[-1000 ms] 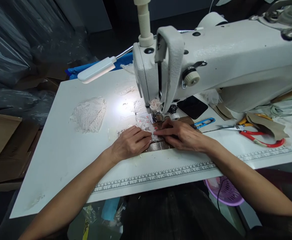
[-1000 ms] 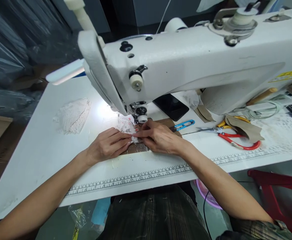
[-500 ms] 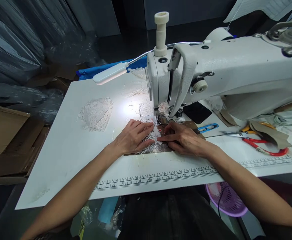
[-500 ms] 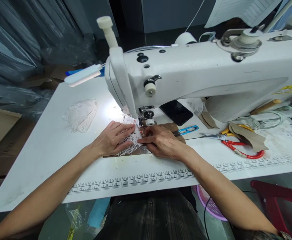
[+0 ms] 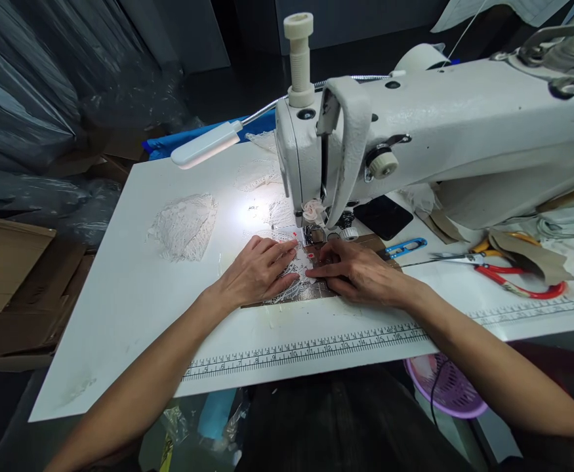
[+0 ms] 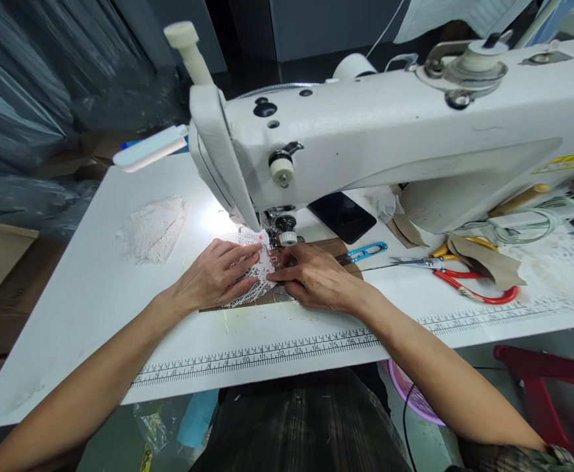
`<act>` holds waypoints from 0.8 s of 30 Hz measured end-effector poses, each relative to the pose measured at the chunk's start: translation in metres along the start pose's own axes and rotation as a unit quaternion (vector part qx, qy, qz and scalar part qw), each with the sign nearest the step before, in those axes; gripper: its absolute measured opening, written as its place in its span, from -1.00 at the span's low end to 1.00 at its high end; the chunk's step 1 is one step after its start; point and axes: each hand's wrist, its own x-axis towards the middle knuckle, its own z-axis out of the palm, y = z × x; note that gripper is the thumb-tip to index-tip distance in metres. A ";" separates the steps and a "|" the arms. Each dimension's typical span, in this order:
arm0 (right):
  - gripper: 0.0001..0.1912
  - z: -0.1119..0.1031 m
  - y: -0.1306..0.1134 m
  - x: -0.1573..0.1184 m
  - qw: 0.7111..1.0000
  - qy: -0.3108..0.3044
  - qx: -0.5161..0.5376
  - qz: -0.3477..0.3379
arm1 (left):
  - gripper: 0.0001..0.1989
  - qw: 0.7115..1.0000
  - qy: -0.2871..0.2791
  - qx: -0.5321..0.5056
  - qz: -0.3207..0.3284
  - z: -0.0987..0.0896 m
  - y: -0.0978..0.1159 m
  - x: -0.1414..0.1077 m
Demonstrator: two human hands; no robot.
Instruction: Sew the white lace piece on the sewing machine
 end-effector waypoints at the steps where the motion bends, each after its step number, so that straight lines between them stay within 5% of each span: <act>1: -0.64 0.000 -0.001 0.000 1.000 0.001 -0.001 0.001 | -0.70 1.000 0.001 -0.002 -0.001 0.000 0.000 0.000; 24: -0.67 0.001 -0.007 0.000 0.999 0.025 -0.040 0.001 | -0.66 0.998 -0.021 0.024 -0.047 0.001 0.008 -0.002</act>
